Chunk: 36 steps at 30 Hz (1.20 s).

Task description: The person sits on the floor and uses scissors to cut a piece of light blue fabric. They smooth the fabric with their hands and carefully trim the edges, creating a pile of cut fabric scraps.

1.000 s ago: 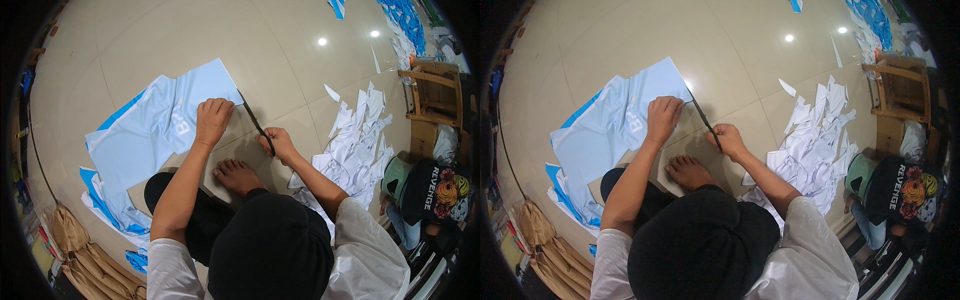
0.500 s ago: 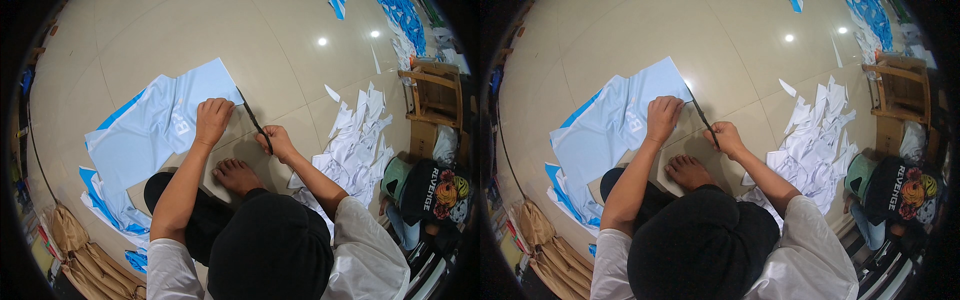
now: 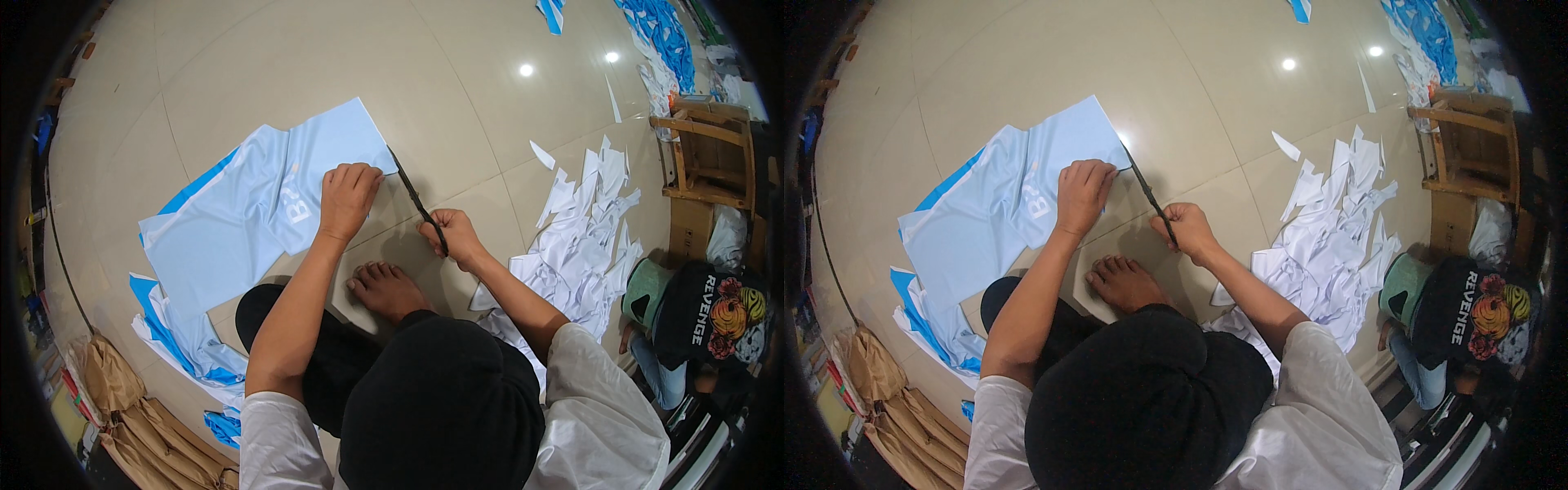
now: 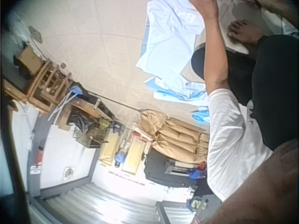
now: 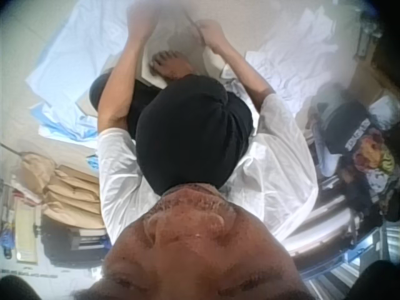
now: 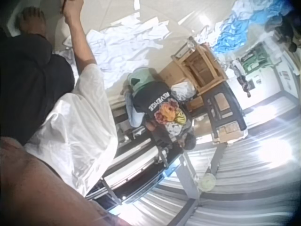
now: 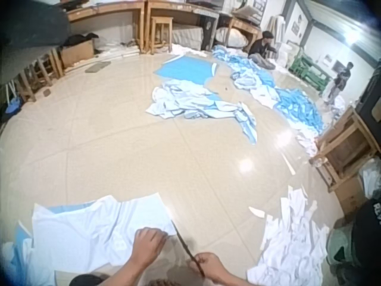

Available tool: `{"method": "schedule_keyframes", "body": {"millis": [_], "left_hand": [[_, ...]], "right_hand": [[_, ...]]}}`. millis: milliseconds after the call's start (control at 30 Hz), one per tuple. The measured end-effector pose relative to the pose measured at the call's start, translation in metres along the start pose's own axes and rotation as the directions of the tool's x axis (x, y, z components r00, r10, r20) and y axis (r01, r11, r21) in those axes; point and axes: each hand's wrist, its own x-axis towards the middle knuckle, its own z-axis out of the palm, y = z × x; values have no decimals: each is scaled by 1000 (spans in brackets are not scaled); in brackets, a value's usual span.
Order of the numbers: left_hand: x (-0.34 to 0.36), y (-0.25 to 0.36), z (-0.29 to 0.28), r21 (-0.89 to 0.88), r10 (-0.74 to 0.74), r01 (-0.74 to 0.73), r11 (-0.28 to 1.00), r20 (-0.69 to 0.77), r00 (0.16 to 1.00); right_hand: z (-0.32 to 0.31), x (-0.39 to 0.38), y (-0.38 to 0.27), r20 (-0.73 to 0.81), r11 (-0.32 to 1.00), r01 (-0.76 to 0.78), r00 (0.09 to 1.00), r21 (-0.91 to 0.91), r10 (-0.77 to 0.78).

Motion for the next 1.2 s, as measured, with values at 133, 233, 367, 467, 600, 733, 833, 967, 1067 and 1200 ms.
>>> {"method": "schedule_keyframes", "body": {"millis": [133,233,367,467,600,733,833,967,1067,1200], "left_hand": [[0,1,0,-9,4,-4,1000,-7,1000],[0,0,-1,-10,0,0,1000,-2,1000],[1,1,-1,-10,0,0,1000,3,1000],[1,1,0,-19,7,-7,1000,-14,1000],[2,0,0,-8,6,-6,1000,-14,1000],[2,1,0,-21,12,-13,1000,-23,1000],[1,0,0,-18,10,-11,1000,-27,1000],[1,0,1,-18,9,-9,1000,-23,1000],[1,0,1,-21,6,-6,1000,-15,1000],[1,0,1,-14,8,-8,1000,-12,1000]], "right_hand": [[1,-1,-2,-10,1000,-5,1000,7,5],[2,2,-1,-6,1000,-3,1000,17,3],[1,5,1,9,999,0,1000,43,0],[2,4,0,-3,999,2,1000,34,-2],[-1,7,4,10,999,9,1000,33,-10],[0,5,3,3,999,1,1000,36,-1],[1,2,1,-13,1000,1,1000,15,-1],[-1,2,2,-6,1000,4,1000,-2,-4],[-1,4,7,3,1000,13,1000,22,-13],[-1,2,5,-7,1000,12,1000,14,-12]]}}
